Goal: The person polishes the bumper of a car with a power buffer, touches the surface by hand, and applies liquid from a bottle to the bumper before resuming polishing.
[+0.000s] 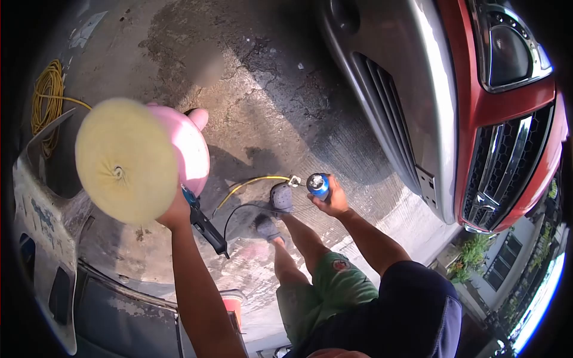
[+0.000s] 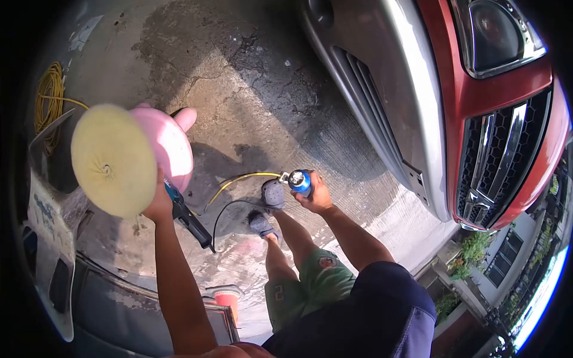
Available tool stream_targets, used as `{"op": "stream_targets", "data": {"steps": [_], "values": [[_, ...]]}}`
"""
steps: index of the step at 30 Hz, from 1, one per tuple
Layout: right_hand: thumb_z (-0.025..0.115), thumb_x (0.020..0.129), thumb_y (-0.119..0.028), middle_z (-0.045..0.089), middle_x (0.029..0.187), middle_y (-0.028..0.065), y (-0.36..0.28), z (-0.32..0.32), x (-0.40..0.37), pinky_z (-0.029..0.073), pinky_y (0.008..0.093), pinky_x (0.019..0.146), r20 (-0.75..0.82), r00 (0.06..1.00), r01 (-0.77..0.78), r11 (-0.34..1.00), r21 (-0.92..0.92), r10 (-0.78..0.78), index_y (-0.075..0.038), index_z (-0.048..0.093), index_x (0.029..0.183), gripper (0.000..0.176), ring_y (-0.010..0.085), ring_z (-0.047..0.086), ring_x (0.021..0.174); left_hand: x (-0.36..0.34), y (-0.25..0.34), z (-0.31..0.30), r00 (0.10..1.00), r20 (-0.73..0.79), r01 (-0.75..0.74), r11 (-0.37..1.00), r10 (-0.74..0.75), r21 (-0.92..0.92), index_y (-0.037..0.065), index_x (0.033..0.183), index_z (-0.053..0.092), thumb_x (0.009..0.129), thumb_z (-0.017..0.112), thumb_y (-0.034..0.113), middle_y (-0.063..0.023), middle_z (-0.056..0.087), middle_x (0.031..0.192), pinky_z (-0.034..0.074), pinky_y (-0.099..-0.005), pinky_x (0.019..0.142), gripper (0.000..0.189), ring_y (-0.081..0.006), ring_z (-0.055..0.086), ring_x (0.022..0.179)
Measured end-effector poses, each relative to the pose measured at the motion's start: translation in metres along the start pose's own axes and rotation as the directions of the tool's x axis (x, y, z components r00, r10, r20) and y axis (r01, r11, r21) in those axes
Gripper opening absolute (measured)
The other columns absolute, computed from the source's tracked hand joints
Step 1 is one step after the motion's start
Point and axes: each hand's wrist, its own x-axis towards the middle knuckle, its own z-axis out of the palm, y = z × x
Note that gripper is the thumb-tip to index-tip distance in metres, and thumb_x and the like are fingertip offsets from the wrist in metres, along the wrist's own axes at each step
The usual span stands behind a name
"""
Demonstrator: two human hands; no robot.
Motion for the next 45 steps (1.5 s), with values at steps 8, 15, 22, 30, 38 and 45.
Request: {"op": "stream_targets", "data": {"steps": [8,15,22,30,38,45], "values": [[0.089,0.083,-0.041,0.070,0.114,0.0288,0.097,0.024,-0.087,0.055,0.0527,0.095,-0.045,0.940,-0.306,0.892,0.333,0.340,-0.002,0.043,0.135,0.080,0.0462,0.071,0.110,0.036,-0.023,0.007,0.988,0.010,-0.149,0.962,0.155,-0.227,0.000,0.141,0.068,0.088,0.087,0.046,-0.0127,0.066,0.150,0.040,-0.0391,0.119,0.073,-0.0286,0.060,0.135],[0.080,0.089,-0.060,0.071,0.118,0.0353,0.168,-0.055,-0.097,0.056,0.0528,0.100,-0.071,0.848,-0.525,0.851,0.011,0.524,0.004,0.034,0.142,0.096,0.0506,0.071,0.115,0.031,0.003,-0.008,0.993,-0.096,0.083,0.976,-0.064,0.203,-0.002,0.132,0.074,0.070,0.092,0.063,-0.0165,0.070,0.141,0.044,-0.0403,0.115,0.092,-0.0318,0.064,0.127],[0.082,0.083,-0.053,0.076,0.110,0.0278,0.166,-0.175,-0.029,0.061,0.0452,0.089,-0.104,0.833,-0.520,0.834,0.184,0.543,0.009,0.073,0.115,0.071,0.0369,0.078,0.098,0.066,-0.010,-0.009,0.996,-0.028,0.089,0.885,-0.086,0.457,-0.006,0.131,0.074,0.071,0.068,0.090,-0.0242,0.071,0.139,0.044,-0.0414,0.117,0.114,-0.0353,0.065,0.132],[0.084,0.082,-0.045,0.076,0.106,0.0261,0.226,-0.209,-0.067,0.062,0.0469,0.076,-0.062,0.767,-0.556,0.711,0.431,0.638,0.012,0.073,0.116,0.067,0.0348,0.077,0.082,0.082,-0.025,-0.009,0.998,-0.059,0.049,0.831,-0.020,0.553,-0.009,0.141,0.066,0.074,0.057,0.099,-0.0272,0.064,0.146,0.044,-0.0457,0.118,0.127,-0.0426,0.061,0.136],[0.087,0.082,-0.036,0.074,0.111,0.0256,0.358,-0.264,-0.179,0.064,0.0460,0.074,-0.073,0.643,-0.663,0.602,0.445,0.762,0.011,0.064,0.130,0.071,0.0341,0.076,0.084,-0.082,-0.078,0.026,0.874,-0.239,-0.130,0.678,0.423,0.724,0.016,0.175,0.014,0.086,0.056,0.092,-0.0224,0.026,0.175,0.033,-0.0683,0.120,0.124,-0.0443,0.034,0.157],[0.086,0.080,-0.035,0.075,0.114,0.0251,0.486,-0.306,-0.252,0.063,0.0449,0.081,-0.083,0.589,-0.718,0.568,0.402,0.804,0.010,0.070,0.128,0.068,0.0330,0.077,0.090,-0.377,-0.135,0.043,0.719,0.351,-0.670,0.464,0.599,0.580,0.010,0.170,0.028,0.096,0.074,0.050,-0.0218,0.021,0.176,0.017,-0.0710,0.127,0.095,-0.0440,0.022,0.163]]}}
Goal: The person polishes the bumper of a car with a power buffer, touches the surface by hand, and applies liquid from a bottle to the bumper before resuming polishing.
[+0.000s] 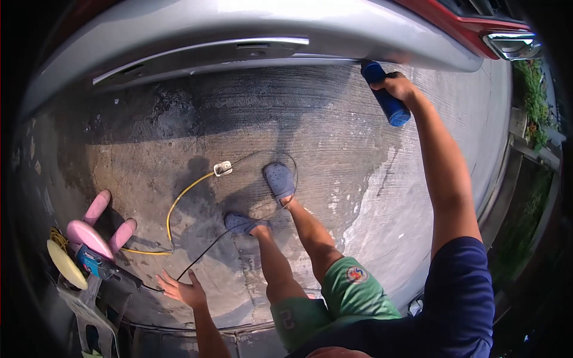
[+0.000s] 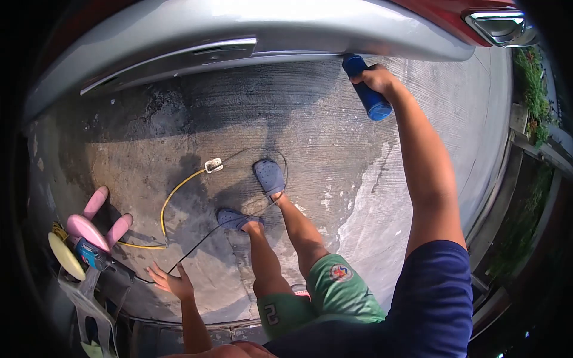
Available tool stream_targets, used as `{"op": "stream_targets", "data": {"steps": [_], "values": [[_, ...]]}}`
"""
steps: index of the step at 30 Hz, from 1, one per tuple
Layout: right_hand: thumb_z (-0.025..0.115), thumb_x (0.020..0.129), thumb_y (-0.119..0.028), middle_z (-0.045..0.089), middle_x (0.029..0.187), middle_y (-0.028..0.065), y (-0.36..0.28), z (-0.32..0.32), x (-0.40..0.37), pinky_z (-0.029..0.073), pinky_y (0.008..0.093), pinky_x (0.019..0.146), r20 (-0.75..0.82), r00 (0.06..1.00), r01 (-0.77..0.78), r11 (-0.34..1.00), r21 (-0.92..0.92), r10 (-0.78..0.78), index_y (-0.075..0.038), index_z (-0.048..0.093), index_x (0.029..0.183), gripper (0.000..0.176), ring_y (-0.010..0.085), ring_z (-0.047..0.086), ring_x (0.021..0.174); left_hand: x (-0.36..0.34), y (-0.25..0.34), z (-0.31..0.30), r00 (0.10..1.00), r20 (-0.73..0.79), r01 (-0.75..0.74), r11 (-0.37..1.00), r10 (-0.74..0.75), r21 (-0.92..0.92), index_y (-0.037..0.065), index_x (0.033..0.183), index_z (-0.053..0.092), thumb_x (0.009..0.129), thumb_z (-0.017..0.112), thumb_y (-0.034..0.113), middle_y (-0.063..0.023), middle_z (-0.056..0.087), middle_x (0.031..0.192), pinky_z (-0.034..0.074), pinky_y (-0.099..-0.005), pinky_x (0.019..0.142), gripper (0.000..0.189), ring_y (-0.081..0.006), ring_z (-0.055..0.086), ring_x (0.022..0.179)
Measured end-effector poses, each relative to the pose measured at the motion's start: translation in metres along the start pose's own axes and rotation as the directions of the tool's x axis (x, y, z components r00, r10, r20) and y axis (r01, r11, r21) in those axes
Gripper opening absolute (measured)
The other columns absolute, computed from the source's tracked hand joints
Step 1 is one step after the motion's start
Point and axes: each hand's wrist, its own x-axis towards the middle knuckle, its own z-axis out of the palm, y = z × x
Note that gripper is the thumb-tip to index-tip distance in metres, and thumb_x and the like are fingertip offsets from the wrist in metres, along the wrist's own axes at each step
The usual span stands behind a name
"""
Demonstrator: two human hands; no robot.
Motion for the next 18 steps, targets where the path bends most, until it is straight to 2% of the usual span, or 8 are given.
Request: {"op": "stream_targets", "data": {"steps": [2,3,4,6,7,12,14,18], "values": [[0.085,0.081,-0.035,0.076,0.110,0.0248,0.029,-0.019,0.012,0.063,0.0445,0.079,-0.059,0.996,-0.064,0.996,0.061,0.067,0.011,0.072,0.122,0.063,0.0332,0.077,0.088,-0.072,0.060,-0.017,0.947,0.321,0.025,0.989,0.024,-0.148,0.004,0.165,0.035,0.091,0.081,0.033,-0.0252,0.026,0.172,0.018,-0.0670,0.128,0.091,-0.0481,0.024,0.160],[0.085,0.081,-0.035,0.076,0.109,0.0247,0.045,-0.027,0.021,0.063,0.0441,0.078,-0.048,0.997,-0.056,0.996,0.072,0.060,0.012,0.072,0.121,0.063,0.0334,0.077,0.087,-0.110,0.065,-0.012,0.903,0.395,-0.013,0.929,0.170,-0.371,0.000,0.161,0.038,0.090,0.082,0.031,-0.0286,0.029,0.169,0.025,-0.0608,0.128,0.089,-0.0492,0.029,0.157],[0.085,0.081,-0.036,0.076,0.109,0.0246,0.061,-0.034,0.032,0.063,0.0437,0.076,-0.037,0.998,-0.045,0.995,0.084,0.048,0.012,0.072,0.120,0.063,0.0337,0.077,0.085,-0.150,0.067,-0.001,0.821,0.506,0.019,0.875,0.263,-0.484,-0.003,0.159,0.039,0.090,0.083,0.031,-0.0321,0.029,0.167,0.030,-0.0556,0.127,0.088,-0.0499,0.032,0.154],[0.085,0.082,-0.037,0.076,0.105,0.0237,0.071,-0.032,0.037,0.063,0.0433,0.074,-0.098,0.995,-0.027,0.999,0.030,0.030,0.013,0.072,0.118,0.063,0.0336,0.077,0.083,-0.208,0.086,-0.005,0.571,0.731,0.095,0.854,0.375,-0.512,-0.005,0.156,0.041,0.094,0.079,0.040,-0.0358,0.037,0.160,0.032,-0.0568,0.126,0.085,-0.0511,0.036,0.152],[0.085,0.082,-0.038,0.077,0.105,0.0235,0.070,-0.025,0.032,0.062,0.0433,0.073,-0.106,0.994,-0.017,1.000,0.009,0.018,0.013,0.073,0.117,0.063,0.0334,0.077,0.083,-0.233,0.101,-0.008,0.587,0.731,0.231,0.794,0.347,-0.562,-0.004,0.156,0.042,0.094,0.078,0.043,-0.0372,0.040,0.158,0.033,-0.0565,0.125,0.086,-0.0521,0.037,0.151],[0.085,0.082,-0.042,0.077,0.104,0.0239,0.005,0.049,-0.020,0.063,0.0442,0.077,0.020,0.994,0.105,0.993,0.057,-0.106,0.011,0.073,0.117,0.064,0.0334,0.078,0.087,-0.223,0.149,-0.059,0.524,0.760,-0.059,0.907,0.383,-0.417,0.005,0.157,0.043,0.091,0.083,0.045,-0.0332,0.036,0.162,0.039,-0.0574,0.121,0.087,-0.0530,0.040,0.148],[0.085,0.081,-0.045,0.077,0.105,0.0257,-0.027,0.087,-0.034,0.062,0.0462,0.084,0.022,0.973,0.229,0.970,0.083,-0.231,0.009,0.073,0.118,0.067,0.0372,0.078,0.093,-0.225,0.146,-0.056,0.563,0.730,-0.073,0.902,0.389,-0.425,0.008,0.155,0.046,0.091,0.081,0.050,-0.0347,0.034,0.162,0.041,-0.0573,0.119,0.084,-0.0527,0.043,0.146],[0.085,0.079,-0.053,0.071,0.128,0.0317,-0.102,0.151,-0.052,0.056,0.0451,0.103,0.030,0.917,0.394,0.916,0.068,-0.397,0.011,0.070,0.124,0.080,0.0434,0.070,0.121,-0.232,0.122,-0.026,0.654,0.670,0.011,0.881,0.352,-0.474,0.007,0.149,0.052,0.094,0.079,0.046,-0.0306,0.045,0.155,0.046,-0.0569,0.112,0.072,-0.0494,0.050,0.141]]}}
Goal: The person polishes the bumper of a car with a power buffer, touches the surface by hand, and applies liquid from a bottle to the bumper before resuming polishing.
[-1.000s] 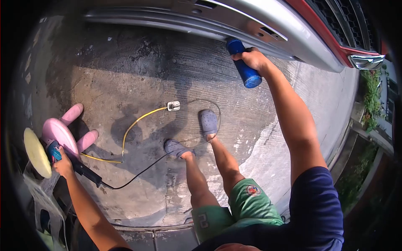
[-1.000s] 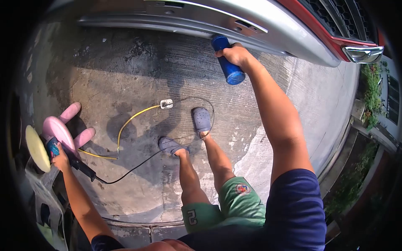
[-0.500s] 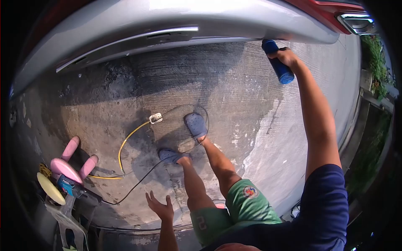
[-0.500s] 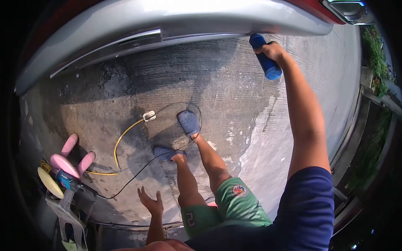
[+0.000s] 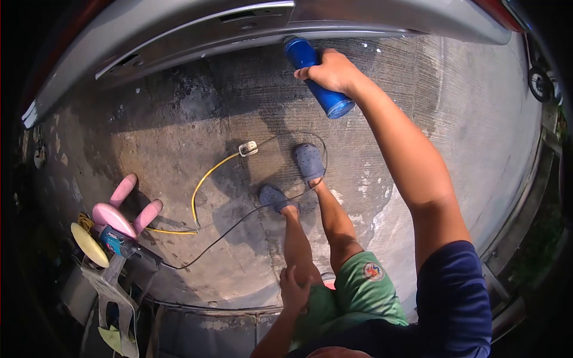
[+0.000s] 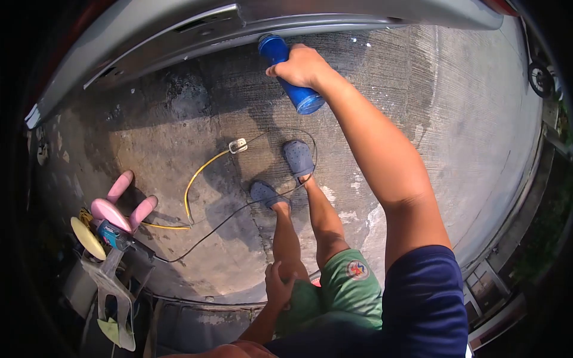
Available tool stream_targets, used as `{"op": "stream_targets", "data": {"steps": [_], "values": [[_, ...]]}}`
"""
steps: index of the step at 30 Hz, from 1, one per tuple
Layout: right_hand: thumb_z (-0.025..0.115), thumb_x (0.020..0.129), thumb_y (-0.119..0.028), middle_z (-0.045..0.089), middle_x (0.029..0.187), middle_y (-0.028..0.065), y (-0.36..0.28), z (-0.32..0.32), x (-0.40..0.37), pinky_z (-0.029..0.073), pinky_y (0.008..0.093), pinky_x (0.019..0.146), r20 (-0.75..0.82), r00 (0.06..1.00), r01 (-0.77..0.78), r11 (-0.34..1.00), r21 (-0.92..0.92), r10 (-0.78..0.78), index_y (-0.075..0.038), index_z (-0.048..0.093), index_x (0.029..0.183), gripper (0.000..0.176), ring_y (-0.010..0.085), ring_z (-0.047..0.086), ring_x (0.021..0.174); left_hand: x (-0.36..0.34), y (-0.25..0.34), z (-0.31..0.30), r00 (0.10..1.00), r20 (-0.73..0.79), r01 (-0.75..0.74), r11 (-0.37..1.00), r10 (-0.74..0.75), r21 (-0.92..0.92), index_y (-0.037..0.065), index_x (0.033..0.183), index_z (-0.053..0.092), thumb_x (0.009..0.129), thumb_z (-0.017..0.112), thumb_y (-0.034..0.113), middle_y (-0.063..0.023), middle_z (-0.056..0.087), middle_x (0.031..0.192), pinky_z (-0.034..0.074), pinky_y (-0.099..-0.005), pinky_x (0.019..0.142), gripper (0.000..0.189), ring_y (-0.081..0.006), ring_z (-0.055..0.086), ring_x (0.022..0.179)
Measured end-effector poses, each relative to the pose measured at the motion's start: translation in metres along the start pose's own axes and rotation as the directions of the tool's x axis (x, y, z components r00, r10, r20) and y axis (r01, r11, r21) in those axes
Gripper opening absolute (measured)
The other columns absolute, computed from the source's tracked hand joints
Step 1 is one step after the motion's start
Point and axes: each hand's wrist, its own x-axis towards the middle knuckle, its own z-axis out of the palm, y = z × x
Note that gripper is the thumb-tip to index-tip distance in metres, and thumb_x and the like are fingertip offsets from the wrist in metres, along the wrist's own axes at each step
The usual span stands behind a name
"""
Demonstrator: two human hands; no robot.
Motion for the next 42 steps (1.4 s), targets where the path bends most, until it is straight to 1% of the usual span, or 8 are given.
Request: {"op": "stream_targets", "data": {"steps": [4,7,13,16,19,22,31,42], "values": [[0.085,0.079,-0.053,0.071,0.129,0.0300,-0.057,0.028,0.001,0.057,0.0446,0.101,0.072,0.997,0.021,0.998,-0.065,-0.016,0.012,0.069,0.127,0.082,0.0418,0.072,0.118,-0.004,-0.031,-0.013,0.962,-0.039,0.262,0.956,-0.269,-0.131,0.006,0.134,0.063,0.097,0.077,0.039,-0.0251,0.068,0.130,0.055,-0.0511,0.099,0.051,-0.0397,0.068,0.120],[0.087,0.078,-0.049,0.075,0.119,0.0288,-0.051,0.030,0.009,0.060,0.0452,0.094,0.057,0.998,-0.031,0.996,-0.078,0.036,0.009,0.072,0.124,0.075,0.0380,0.077,0.104,-0.026,-0.064,-0.042,0.863,0.278,0.462,0.881,-0.422,-0.098,0.007,0.125,0.067,0.096,0.079,0.037,-0.0212,0.077,0.104,0.058,-0.0469,0.088,0.044,-0.0349,0.076,0.096],[0.088,0.077,-0.038,0.076,0.111,0.0229,-0.001,-0.029,-0.006,0.061,0.0431,0.085,0.009,0.987,-0.156,0.975,-0.161,0.160,0.008,0.072,0.124,0.067,0.0328,0.076,0.093,-0.053,-0.100,-0.076,0.706,0.674,0.263,0.964,-0.215,0.032,0.009,0.139,0.061,0.080,0.090,0.046,-0.0221,0.078,0.104,0.059,-0.0463,0.092,0.075,-0.0381,0.076,0.100],[0.088,0.075,-0.033,0.077,0.105,0.0218,0.045,-0.056,0.007,0.061,0.0423,0.080,-0.071,0.979,-0.200,0.961,-0.189,0.190,0.008,0.074,0.117,0.060,0.0321,0.076,0.087,-0.047,-0.087,-0.058,0.906,0.423,0.127,0.940,0.020,-0.316,0.011,0.161,0.040,0.073,0.094,0.048,-0.0314,0.064,0.136,0.055,-0.0507,0.103,0.109,-0.0433,0.065,0.127],[0.087,0.075,-0.035,0.076,0.095,0.0179,0.074,-0.076,0.010,0.060,0.0427,0.073,-0.145,0.948,-0.306,0.934,-0.184,0.283,0.008,0.077,0.105,0.054,0.0290,0.075,0.079,-0.031,-0.093,-0.021,0.902,0.346,-0.048,0.859,0.256,-0.510,0.022,0.173,0.016,0.074,0.094,0.043,-0.0339,0.020,0.169,0.045,-0.0577,0.116,0.127,-0.0505,0.035,0.155],[0.088,0.078,-0.035,0.076,0.097,0.0159,0.110,-0.075,0.014,0.060,0.0423,0.074,-0.220,0.909,-0.387,0.912,-0.136,0.353,0.007,0.077,0.108,0.053,0.0276,0.075,0.082,-0.018,-0.039,-0.003,0.890,0.435,0.246,0.948,-0.138,-0.204,0.024,0.171,0.020,0.071,0.097,0.047,-0.0344,0.016,0.169,0.039,-0.0660,0.117,0.128,-0.0576,0.026,0.155],[0.090,0.081,-0.039,0.075,0.117,0.0241,0.100,-0.010,-0.020,0.057,0.0435,0.096,-0.267,0.947,-0.206,0.975,-0.080,0.178,0.004,0.060,0.135,0.075,0.0348,0.075,0.108,0.002,-0.058,0.053,0.945,0.257,0.249,0.954,-0.202,-0.165,0.022,0.158,0.041,0.063,0.098,0.060,-0.0284,0.037,0.153,0.050,-0.0565,0.111,0.117,-0.0497,0.052,0.136],[0.085,0.081,-0.043,0.079,0.107,0.0239,0.202,-0.165,0.016,0.060,0.0448,0.092,-0.214,0.956,-0.257,0.925,-0.278,0.201,0.003,0.076,0.117,0.058,0.0365,0.078,0.100,0.017,0.026,0.090,0.927,0.160,0.344,0.939,-0.339,-0.006,0.023,0.150,0.049,0.066,0.096,0.058,-0.0255,0.044,0.149,0.051,-0.0567,0.109,0.102,-0.0489,0.053,0.134]]}}
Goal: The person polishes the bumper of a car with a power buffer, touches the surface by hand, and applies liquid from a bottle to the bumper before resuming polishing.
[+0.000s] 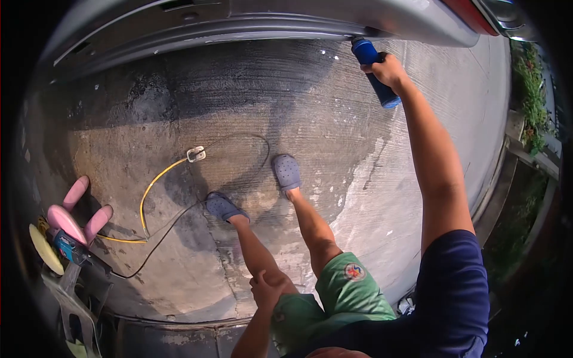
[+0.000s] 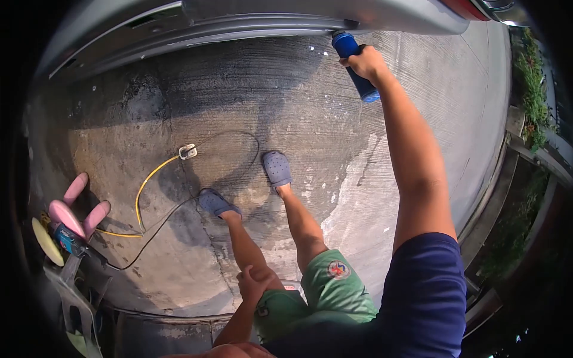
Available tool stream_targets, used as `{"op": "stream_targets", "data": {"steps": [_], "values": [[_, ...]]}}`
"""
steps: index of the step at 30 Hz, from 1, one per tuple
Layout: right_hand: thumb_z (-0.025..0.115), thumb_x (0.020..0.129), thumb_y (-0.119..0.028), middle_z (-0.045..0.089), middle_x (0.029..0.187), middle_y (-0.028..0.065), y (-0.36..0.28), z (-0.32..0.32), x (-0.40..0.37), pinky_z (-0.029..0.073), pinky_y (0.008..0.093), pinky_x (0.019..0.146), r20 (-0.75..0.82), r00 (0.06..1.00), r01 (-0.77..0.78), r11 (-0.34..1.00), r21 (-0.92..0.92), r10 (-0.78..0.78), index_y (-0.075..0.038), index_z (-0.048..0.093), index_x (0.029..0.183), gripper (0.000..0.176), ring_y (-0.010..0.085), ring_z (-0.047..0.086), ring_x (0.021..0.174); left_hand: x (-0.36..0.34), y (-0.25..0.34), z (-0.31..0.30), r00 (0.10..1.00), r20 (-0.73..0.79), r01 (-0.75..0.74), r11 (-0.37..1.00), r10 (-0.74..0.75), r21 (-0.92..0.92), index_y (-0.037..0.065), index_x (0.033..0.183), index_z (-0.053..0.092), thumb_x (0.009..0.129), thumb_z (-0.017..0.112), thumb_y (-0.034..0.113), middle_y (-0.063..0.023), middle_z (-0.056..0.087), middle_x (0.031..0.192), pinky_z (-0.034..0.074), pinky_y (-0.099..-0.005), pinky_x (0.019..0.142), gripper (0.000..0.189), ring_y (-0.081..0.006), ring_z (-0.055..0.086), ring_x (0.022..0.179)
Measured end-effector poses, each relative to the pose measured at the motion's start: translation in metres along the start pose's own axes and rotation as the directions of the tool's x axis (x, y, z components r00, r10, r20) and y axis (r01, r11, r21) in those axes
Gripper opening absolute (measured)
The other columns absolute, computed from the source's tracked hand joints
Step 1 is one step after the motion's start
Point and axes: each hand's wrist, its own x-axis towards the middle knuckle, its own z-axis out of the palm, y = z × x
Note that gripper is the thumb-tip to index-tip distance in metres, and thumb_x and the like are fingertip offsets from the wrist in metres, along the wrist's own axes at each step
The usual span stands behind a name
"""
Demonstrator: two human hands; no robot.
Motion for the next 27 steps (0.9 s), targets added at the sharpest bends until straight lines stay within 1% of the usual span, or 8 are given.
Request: {"op": "stream_targets", "data": {"steps": [8,12,14,15,16,18,22,27], "values": [[0.085,0.077,-0.046,0.077,0.119,0.0264,0.092,-0.060,0.050,0.058,0.0451,0.101,-0.023,0.999,0.025,0.992,-0.120,-0.028,0.004,0.077,0.117,0.065,0.0408,0.074,0.114,0.007,0.033,0.024,0.997,-0.059,0.054,0.977,-0.043,0.206,0.020,0.147,0.052,0.069,0.095,0.059,-0.0262,0.046,0.149,0.051,-0.0560,0.110,0.098,-0.0497,0.055,0.133],[0.085,0.078,-0.045,0.079,0.113,0.0239,0.124,-0.057,0.075,0.060,0.0451,0.097,-0.063,0.998,-0.022,1.000,-0.002,0.022,0.001,0.076,0.120,0.063,0.0376,0.077,0.106,0.008,0.047,0.018,0.998,-0.049,0.051,0.951,-0.038,0.304,0.020,0.146,0.052,0.068,0.095,0.060,-0.0260,0.049,0.147,0.052,-0.0550,0.109,0.098,-0.0490,0.057,0.131],[0.087,0.079,-0.044,0.079,0.107,0.0255,0.097,-0.082,0.026,0.061,0.0448,0.089,-0.120,0.991,-0.076,0.995,-0.069,0.067,-0.002,0.082,0.111,0.053,0.0361,0.079,0.097,0.007,0.054,0.013,0.998,-0.058,0.030,0.936,-0.011,0.350,0.019,0.146,0.053,0.068,0.094,0.061,-0.0259,0.050,0.146,0.052,-0.0547,0.109,0.098,-0.0487,0.058,0.131],[0.088,0.078,-0.040,0.079,0.109,0.0248,0.108,-0.058,0.039,0.060,0.0450,0.090,-0.133,0.988,-0.068,0.996,0.063,0.076,-0.001,0.080,0.111,0.051,0.0375,0.078,0.099,0.007,0.060,0.010,0.998,-0.049,0.050,0.921,-0.033,0.386,0.019,0.148,0.054,0.067,0.093,0.065,-0.0251,0.051,0.146,0.053,-0.0546,0.108,0.100,-0.0485,0.058,0.131],[0.087,0.078,-0.038,0.078,0.114,0.0249,0.119,-0.040,0.056,0.061,0.0468,0.092,0.002,1.000,-0.018,0.995,0.094,0.017,-0.002,0.077,0.120,0.057,0.0385,0.077,0.104,0.008,0.068,0.007,0.998,-0.048,0.065,0.909,-0.050,0.412,0.020,0.148,0.054,0.067,0.093,0.066,-0.0249,0.051,0.147,0.053,-0.0545,0.109,0.101,-0.0487,0.058,0.132],[0.086,0.079,-0.045,0.078,0.117,0.0238,0.111,-0.014,0.041,0.059,0.0453,0.100,0.017,0.996,0.085,0.983,0.163,-0.088,-0.002,0.074,0.122,0.062,0.0385,0.075,0.113,0.007,0.079,0.000,0.995,-0.051,0.100,0.881,-0.086,0.463,0.020,0.150,0.054,0.067,0.092,0.068,-0.0245,0.050,0.148,0.052,-0.0544,0.109,0.103,-0.0489,0.057,0.133],[0.078,0.085,-0.027,0.079,0.120,0.0176,0.083,-0.006,0.010,0.061,0.0456,0.101,0.091,0.988,0.106,0.973,0.203,-0.126,-0.007,0.079,0.124,0.044,0.0352,0.076,0.115,0.006,0.095,-0.008,0.991,-0.039,0.127,0.835,-0.126,0.536,0.021,0.151,0.054,0.069,0.090,0.070,-0.0242,0.049,0.150,0.050,-0.0554,0.112,0.103,-0.0488,0.055,0.136],[0.080,0.086,-0.024,0.080,0.118,0.0150,0.106,0.003,0.028,0.061,0.0448,0.100,-0.052,0.996,0.080,0.978,0.192,-0.072,-0.007,0.081,0.117,0.036,0.0347,0.077,0.113,0.003,0.112,-0.003,0.981,-0.060,0.184,0.789,-0.184,0.586,0.024,0.152,0.051,0.071,0.087,0.072,-0.0211,0.046,0.153,0.048,-0.0559,0.114,0.101,-0.0485,0.053,0.137]]}}
